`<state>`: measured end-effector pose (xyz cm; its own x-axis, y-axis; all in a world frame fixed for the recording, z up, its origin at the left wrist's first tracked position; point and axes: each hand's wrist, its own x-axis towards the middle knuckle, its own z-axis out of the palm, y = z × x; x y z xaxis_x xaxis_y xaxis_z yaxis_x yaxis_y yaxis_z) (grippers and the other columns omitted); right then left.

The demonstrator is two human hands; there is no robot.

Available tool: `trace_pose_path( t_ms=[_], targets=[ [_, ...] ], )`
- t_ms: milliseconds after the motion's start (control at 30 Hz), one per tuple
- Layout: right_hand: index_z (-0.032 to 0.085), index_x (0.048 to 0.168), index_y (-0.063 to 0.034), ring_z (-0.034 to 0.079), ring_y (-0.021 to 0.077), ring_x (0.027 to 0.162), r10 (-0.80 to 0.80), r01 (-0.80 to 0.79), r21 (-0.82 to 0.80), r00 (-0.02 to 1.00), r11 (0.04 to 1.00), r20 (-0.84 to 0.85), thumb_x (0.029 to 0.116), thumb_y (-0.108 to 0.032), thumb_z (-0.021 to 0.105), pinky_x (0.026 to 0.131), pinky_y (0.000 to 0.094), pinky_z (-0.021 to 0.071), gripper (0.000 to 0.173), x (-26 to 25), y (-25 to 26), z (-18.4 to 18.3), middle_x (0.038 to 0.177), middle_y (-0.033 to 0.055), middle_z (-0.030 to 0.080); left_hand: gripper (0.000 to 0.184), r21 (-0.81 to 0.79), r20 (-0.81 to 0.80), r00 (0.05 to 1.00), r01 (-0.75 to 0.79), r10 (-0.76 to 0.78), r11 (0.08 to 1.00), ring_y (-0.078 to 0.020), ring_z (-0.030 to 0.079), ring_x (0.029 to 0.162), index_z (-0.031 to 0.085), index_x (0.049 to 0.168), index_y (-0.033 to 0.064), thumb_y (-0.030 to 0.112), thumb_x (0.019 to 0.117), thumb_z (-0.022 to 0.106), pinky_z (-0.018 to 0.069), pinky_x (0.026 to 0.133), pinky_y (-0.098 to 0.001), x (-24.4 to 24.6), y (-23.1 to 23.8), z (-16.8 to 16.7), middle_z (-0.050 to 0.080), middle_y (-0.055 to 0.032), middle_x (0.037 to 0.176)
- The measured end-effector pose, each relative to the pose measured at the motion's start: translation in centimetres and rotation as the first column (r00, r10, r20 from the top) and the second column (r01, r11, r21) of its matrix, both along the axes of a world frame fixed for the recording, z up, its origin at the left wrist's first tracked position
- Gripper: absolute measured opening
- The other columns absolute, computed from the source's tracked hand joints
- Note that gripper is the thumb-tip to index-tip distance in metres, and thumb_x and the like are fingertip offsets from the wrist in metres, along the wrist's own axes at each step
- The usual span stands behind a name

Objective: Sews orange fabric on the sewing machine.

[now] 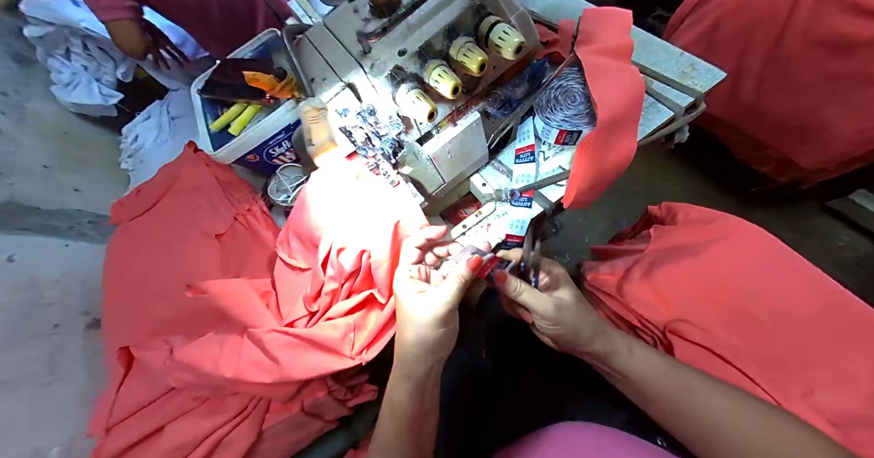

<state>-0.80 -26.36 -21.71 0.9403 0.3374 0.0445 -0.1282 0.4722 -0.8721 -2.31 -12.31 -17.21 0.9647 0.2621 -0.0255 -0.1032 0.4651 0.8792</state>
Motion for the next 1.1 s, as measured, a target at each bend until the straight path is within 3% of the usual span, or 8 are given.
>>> trace_pose_path(
  t_ms=[67,233,333,467,600,800,933,1100],
  targets=[
    [0.066,0.096,-0.0177,0.048,-0.0092,0.056,-0.030,0.033,-0.038,0.997,0.999,0.078,0.0998,-0.008,0.060,0.051,0.0095,0.0416,0.012,0.9,0.7,1.1,0.076,-0.0159,0.062,0.036,0.018,0.031,0.999,-0.029,0.028,0.999,-0.0091,0.072,0.082,0.058,0.109,0.0075,-0.016,0.0832,0.066,0.0621,0.079,-0.0280,-1.0,1.0,0.0,0.073,0.0010,0.088],
    [0.068,0.087,0.0015,0.050,-0.0102,0.072,0.129,0.149,-0.407,0.805,0.901,0.579,0.0941,-0.012,0.065,0.067,0.0049,0.0413,0.016,3.0,0.7,3.4,0.078,-0.0030,0.060,0.043,0.629,0.206,0.974,-0.056,-0.097,0.775,-0.0042,0.065,0.113,0.058,0.124,-0.0110,0.011,0.0900,0.075,0.0551,0.099,-0.0249,-2.5,4.4,0.0,0.069,-0.0018,0.120],
    [0.069,0.090,0.0038,0.051,-0.0097,0.073,0.144,0.136,-0.378,0.768,0.916,0.625,0.0929,-0.011,0.065,0.068,0.0050,0.0418,0.016,2.6,1.7,4.3,0.079,-0.0010,0.062,0.010,0.722,0.314,0.941,-0.151,-0.125,0.675,0.0038,0.066,0.097,0.069,0.098,-0.0035,0.005,0.0935,0.068,0.0552,0.090,-0.0174,-2.3,5.1,0.6,0.074,0.0026,0.098],
    [0.065,0.092,-0.0164,0.048,-0.0111,0.055,0.129,-0.115,-0.101,0.982,0.988,0.137,0.1035,-0.008,0.047,0.052,0.0069,0.0408,0.023,1.3,3.4,4.5,0.070,-0.0170,0.060,0.012,0.801,0.403,0.907,-0.287,-0.118,0.526,0.0046,0.064,0.103,0.066,0.094,0.0070,0.016,0.1010,0.062,0.0525,0.092,-0.0154,-2.3,6.5,1.6,0.071,0.0051,0.099],
    [0.059,0.085,-0.0158,0.044,-0.0065,0.041,0.522,-0.493,0.172,0.800,0.853,-0.297,0.1083,-0.021,0.022,0.041,0.0102,0.0351,0.044,1.1,5.0,4.7,0.055,-0.0108,0.057,0.015,0.863,0.418,0.891,-0.328,-0.176,0.385,0.0033,0.054,0.123,0.067,0.096,0.0130,0.025,0.1025,0.061,0.0430,0.106,-0.0162,-2.9,7.7,2.7,0.064,0.0043,0.123],
    [0.067,0.091,-0.0135,0.059,-0.0042,0.066,0.217,-0.216,-0.025,0.969,0.976,0.114,0.0940,-0.001,0.062,0.063,0.0135,0.0510,0.014,2.1,6.4,4.3,0.080,-0.0096,0.067,0.011,0.839,0.280,0.945,-0.154,-0.172,0.523,0.0018,0.061,0.113,0.070,0.095,0.0076,0.017,0.0989,0.066,0.0506,0.099,-0.0181,-4.0,9.1,2.8,0.071,0.0030,0.114],
    [0.068,0.093,-0.0125,0.055,-0.0082,0.064,0.136,-0.104,-0.144,0.962,0.984,0.235,0.0954,-0.002,0.060,0.060,0.0106,0.0473,0.013,1.5,6.5,3.6,0.080,-0.0143,0.065,0.006,0.746,0.266,0.962,-0.169,-0.056,0.645,0.0036,0.069,0.086,0.072,0.094,-0.0044,-0.002,0.0888,0.070,0.0584,0.080,-0.0151,-3.7,8.4,2.6,0.076,0.0028,0.093],
    [0.066,0.093,-0.0139,0.051,-0.0100,0.058,0.125,-0.108,-0.101,0.974,0.989,0.191,0.1002,-0.004,0.052,0.054,0.0086,0.0437,0.018,1.3,6.2,3.3,0.074,-0.0158,0.063,0.008,0.770,0.288,0.958,-0.235,0.005,0.593,0.0046,0.069,0.081,0.074,0.092,-0.0064,-0.004,0.0847,0.072,0.0577,0.077,-0.0125,-3.0,8.0,2.2,0.076,-0.0005,0.090]
  ],
)
